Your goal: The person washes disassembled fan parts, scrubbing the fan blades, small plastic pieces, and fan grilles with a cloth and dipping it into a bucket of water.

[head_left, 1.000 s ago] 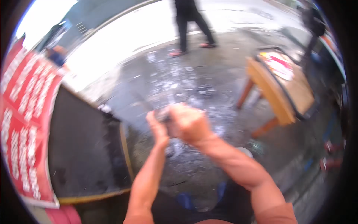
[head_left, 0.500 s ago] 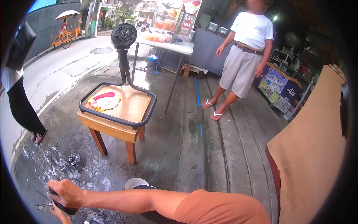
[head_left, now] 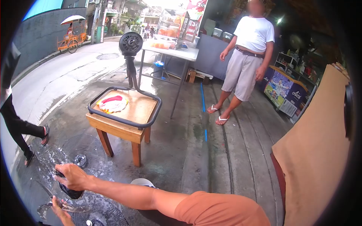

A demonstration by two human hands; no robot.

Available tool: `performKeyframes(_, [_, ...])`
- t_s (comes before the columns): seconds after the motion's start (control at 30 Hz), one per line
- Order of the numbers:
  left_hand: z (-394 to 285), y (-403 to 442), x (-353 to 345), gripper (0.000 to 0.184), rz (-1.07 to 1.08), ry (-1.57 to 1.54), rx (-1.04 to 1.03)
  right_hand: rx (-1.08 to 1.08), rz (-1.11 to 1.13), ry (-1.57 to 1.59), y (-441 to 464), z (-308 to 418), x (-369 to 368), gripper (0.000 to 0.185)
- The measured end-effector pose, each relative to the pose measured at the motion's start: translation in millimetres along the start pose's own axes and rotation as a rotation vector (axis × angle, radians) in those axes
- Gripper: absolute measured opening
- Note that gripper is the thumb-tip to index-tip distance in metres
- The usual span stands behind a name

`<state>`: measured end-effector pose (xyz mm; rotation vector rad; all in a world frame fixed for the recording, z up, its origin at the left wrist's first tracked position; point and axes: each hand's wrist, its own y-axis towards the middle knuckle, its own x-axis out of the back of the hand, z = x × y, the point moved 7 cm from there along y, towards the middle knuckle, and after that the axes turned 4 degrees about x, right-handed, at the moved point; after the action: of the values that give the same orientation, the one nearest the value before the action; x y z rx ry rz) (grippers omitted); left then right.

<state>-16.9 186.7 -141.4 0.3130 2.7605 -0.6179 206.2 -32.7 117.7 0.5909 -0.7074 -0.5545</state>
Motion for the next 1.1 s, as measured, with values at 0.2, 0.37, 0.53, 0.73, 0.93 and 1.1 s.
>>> performKeyframes(0.2, [-21.8, -31.0, -19.7, 0.060, 0.017, -0.031, -0.020, -0.127, 0.100, -0.047, -13.1, -14.8, 28.5, 0.030])
performKeyframes(0.37, [-29.3, -49.2, -32.4, 0.060, 0.062, -0.051, -0.027, -0.346, 0.269, -0.256, -117.5, -81.8, 79.7, 0.036])
performKeyframes(0.53, [-32.9, -54.2, -30.5, 0.057, 0.104, -0.109, -0.025, -0.695, 0.515, -0.552, -278.1, -175.0, 112.4, 0.038])
performKeyframes(0.73, [-26.6, -41.3, -27.0, 0.056, 0.172, -0.141, 0.002, -0.828, 0.795, -0.553, -364.0, -214.9, 95.2, 0.032])
performKeyframes(0.93, [-32.4, -56.2, -33.2, 0.059, 0.191, -0.079, -0.005, -0.662, 0.989, -0.620, -359.5, -233.1, 52.5, 0.025])
performKeyframes(1.1, [-41.8, -96.4, -57.4, 0.030, 0.247, -0.056, -0.042, -0.758, 1.174, -0.459, -396.3, -248.2, 10.6, 0.037])
